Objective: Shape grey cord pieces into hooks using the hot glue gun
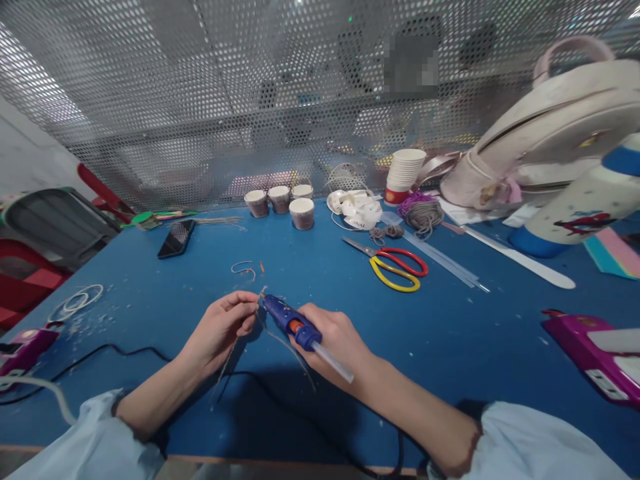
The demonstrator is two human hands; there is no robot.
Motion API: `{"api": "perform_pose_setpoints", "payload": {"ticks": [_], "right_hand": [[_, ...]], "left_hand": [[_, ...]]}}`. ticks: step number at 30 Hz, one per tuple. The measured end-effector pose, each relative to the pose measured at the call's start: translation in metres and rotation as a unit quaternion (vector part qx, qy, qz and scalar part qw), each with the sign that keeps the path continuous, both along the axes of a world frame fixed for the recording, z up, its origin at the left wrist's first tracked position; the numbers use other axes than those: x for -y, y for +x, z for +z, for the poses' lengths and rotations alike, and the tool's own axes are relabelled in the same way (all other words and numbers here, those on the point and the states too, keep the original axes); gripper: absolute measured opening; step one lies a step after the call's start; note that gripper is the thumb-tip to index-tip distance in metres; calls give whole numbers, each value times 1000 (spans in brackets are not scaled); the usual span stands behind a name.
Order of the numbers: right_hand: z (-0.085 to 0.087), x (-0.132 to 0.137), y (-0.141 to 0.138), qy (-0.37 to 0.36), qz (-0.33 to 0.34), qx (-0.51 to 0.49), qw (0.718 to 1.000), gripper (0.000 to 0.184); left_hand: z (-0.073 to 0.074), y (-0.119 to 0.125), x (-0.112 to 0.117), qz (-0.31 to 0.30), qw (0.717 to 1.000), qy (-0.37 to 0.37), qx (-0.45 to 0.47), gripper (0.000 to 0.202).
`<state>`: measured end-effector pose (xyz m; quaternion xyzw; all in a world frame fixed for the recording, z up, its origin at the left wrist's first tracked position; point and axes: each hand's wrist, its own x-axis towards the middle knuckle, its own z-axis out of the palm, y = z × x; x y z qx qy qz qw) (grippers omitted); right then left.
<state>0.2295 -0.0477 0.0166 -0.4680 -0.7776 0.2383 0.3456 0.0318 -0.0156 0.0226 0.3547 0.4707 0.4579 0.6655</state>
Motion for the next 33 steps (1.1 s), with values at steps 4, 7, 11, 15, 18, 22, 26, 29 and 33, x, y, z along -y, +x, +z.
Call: {"api": "perform_pose_setpoints", "payload": {"ticks": [4,7,11,15,18,22,26,29,33], "right_hand": [[0,0,2,3,-16,-3,1000,5],[1,1,2,8,-5,-6,1000,4],[1,1,1,0,6,-3,1000,2],[-1,0,2,-1,-14,-1,1000,3],[0,0,3,13,-27,-6,1000,2],[2,1,3,9,-16,-7,1000,1],[2,2,1,-8,8,0,1000,1],[2,2,1,-3,1,1,1000,2],[2,2,2,4,-9,0,1000,1]], "left_hand": [[0,0,1,0,1000,3,-2,17],[0,0,0,4,1000,9,-2,17],[0,0,0,2,1000,7,0,16],[1,0,2,-8,1000,5,-9,15],[1,-1,3,-5,1000,9,-12,17],[2,-1,2,2,1000,14,-14,19],[2,0,2,3,1000,16,-11,17],[3,0,3,3,1000,15,-11,17],[3,1,4,-1,1000,15,-15,17]]}}
